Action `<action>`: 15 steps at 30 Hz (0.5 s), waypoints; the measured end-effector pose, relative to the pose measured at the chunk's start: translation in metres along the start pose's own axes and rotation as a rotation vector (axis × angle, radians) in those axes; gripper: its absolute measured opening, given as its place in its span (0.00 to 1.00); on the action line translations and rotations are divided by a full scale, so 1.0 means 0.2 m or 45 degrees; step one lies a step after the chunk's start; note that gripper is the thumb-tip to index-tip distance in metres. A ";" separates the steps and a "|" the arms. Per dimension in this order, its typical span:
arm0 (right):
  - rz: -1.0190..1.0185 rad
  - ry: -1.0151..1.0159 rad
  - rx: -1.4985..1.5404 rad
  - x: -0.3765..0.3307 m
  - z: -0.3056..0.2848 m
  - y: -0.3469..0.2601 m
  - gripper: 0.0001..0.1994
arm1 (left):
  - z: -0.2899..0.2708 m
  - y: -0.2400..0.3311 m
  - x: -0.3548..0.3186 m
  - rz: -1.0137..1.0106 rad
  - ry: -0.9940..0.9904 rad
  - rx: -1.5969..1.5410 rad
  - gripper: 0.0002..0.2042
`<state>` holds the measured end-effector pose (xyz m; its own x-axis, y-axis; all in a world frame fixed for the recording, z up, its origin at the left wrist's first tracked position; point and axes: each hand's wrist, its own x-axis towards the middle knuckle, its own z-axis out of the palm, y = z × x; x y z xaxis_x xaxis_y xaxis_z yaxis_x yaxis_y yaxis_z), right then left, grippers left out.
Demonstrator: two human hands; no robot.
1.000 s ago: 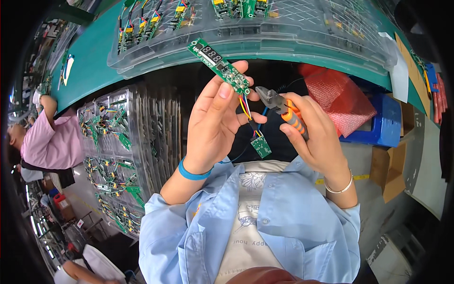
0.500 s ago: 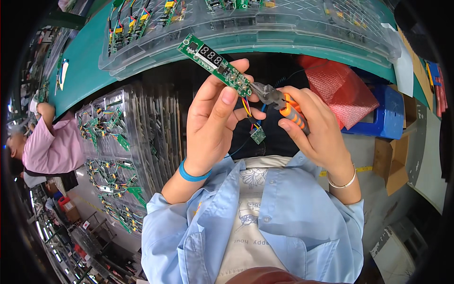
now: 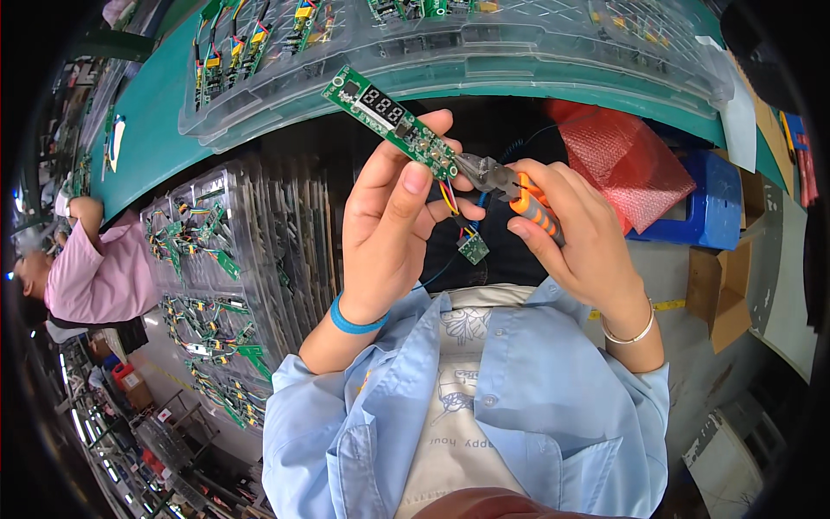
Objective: The person trims circuit board assemblies using pliers and places them into a plastic tray.
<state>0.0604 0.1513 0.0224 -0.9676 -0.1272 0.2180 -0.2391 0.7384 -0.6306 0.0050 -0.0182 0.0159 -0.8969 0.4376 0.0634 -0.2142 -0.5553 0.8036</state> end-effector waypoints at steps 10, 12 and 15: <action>-0.010 0.021 0.020 -0.01 0.02 0.02 0.18 | 0.01 0.00 0.00 -0.009 0.019 -0.007 0.18; 0.003 0.018 0.037 -0.02 0.02 0.02 0.17 | 0.01 -0.01 0.00 -0.018 0.001 0.009 0.18; 0.015 0.014 0.056 -0.02 0.02 0.02 0.17 | 0.01 -0.01 0.00 -0.027 -0.014 0.026 0.19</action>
<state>0.0635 0.1520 0.0170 -0.9696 -0.1113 0.2180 -0.2310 0.7100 -0.6652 0.0064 -0.0165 0.0162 -0.8881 0.4566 0.0526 -0.2247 -0.5312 0.8169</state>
